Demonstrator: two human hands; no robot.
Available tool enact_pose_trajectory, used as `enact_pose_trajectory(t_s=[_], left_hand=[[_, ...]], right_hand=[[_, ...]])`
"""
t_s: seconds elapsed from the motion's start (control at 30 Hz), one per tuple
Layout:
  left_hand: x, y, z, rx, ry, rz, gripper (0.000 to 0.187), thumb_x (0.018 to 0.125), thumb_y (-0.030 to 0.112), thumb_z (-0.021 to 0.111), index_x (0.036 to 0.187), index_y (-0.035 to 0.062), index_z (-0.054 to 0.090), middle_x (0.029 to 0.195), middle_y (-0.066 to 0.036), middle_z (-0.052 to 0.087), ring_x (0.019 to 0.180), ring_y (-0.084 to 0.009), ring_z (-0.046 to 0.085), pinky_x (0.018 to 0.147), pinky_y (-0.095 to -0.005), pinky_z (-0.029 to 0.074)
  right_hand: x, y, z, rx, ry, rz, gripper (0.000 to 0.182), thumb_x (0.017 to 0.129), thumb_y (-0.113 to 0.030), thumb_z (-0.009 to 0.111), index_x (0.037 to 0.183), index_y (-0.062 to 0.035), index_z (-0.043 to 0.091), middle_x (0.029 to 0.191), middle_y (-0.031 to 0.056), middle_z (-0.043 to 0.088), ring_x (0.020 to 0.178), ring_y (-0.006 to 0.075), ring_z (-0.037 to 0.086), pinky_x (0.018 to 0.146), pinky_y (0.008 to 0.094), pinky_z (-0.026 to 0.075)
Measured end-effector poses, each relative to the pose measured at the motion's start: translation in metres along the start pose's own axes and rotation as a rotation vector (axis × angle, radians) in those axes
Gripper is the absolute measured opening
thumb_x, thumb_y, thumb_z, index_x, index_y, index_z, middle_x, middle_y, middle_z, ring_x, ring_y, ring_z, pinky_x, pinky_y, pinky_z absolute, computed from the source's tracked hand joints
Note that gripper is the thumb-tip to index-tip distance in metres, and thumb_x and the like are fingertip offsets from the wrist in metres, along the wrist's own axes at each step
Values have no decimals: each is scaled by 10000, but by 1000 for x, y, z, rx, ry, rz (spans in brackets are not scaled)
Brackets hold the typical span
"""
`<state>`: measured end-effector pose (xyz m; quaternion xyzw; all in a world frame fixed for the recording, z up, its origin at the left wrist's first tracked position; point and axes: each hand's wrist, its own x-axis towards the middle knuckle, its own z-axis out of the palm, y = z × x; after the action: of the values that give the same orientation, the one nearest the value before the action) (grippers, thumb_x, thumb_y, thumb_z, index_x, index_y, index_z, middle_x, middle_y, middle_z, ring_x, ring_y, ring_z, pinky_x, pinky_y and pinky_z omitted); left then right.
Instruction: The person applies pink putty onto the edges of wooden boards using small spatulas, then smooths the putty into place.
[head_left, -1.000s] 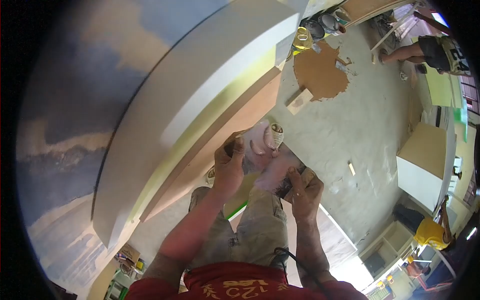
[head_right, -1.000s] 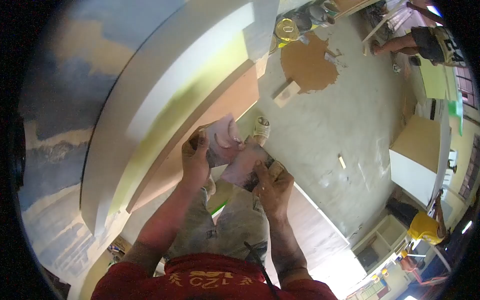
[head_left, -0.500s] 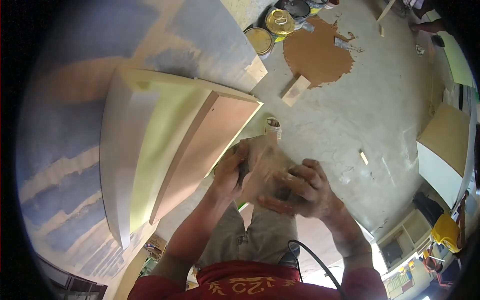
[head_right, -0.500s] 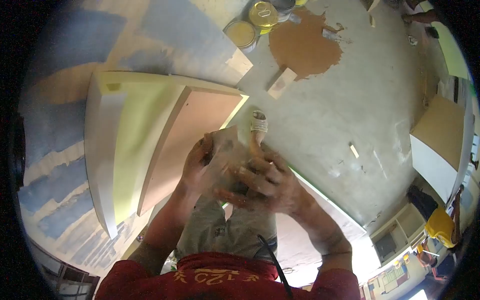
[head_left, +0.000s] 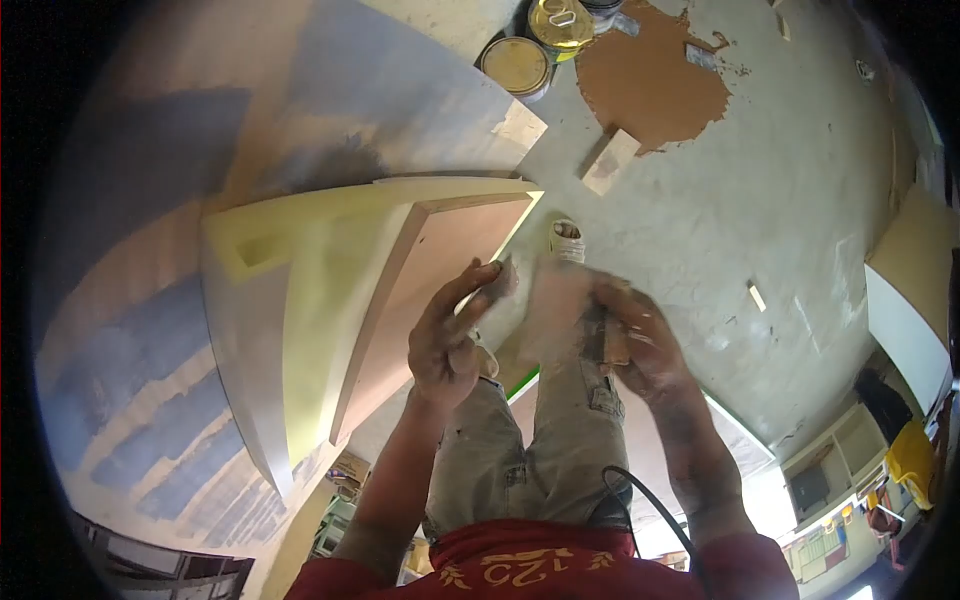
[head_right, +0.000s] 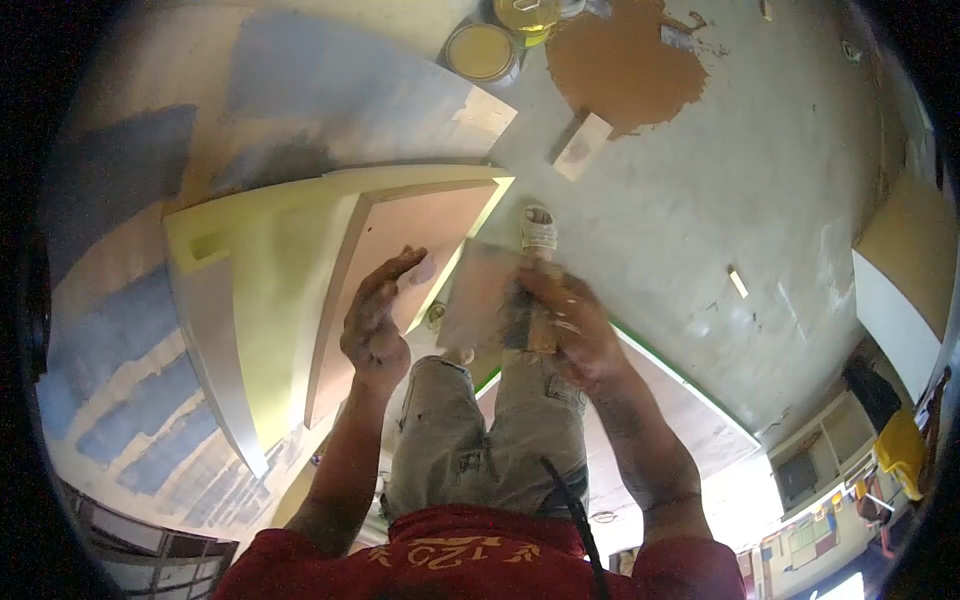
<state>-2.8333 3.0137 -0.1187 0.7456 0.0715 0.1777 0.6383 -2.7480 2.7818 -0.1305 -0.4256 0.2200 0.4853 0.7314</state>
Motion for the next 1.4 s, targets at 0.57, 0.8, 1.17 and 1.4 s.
enact_pose_trajectory(t_s=[0.57, 0.8, 1.17, 1.4], left_hand=[[-53, -26, -64, 251, -432, -798, 384, 887, -29, 533, 1239, 57, 660, 1273, -155, 644, 1204, -318, 607, 1012, -404, 483], [-41, -54, -77, 366, -374, -795, 402, 865, -106, 569, 1212, 63, 680, 1259, -126, 651, 1164, -281, 624, 995, -378, 500], [-28, -60, -80, 561, -433, -706, 338, 876, -27, 613, 1179, 90, 703, 1171, -95, 701, 1102, -267, 640, 960, -377, 496], [-27, -58, -80, 515, -412, -812, 331, 896, -8, 608, 1185, 118, 708, 1189, -84, 692, 1129, -255, 625, 1004, -374, 464]], right_hand=[[184, 5, 17, -752, -333, -429, 240, 978, -106, 564, 1194, -27, 629, 1140, 114, 681, 1059, 273, 636, 928, 393, 481], [223, 32, 36, -995, -353, -585, 277, 926, -25, 577, 1177, -98, 666, 1144, 126, 661, 1077, 300, 601, 940, 407, 467], [217, 27, 0, -931, -354, -506, 303, 875, 26, 615, 1130, -119, 690, 1119, 114, 669, 1039, 336, 599, 916, 426, 481], [248, 55, 8, -893, -314, -644, 304, 859, 19, 614, 1136, -91, 679, 1074, 135, 624, 1044, 344, 579, 914, 421, 475]])
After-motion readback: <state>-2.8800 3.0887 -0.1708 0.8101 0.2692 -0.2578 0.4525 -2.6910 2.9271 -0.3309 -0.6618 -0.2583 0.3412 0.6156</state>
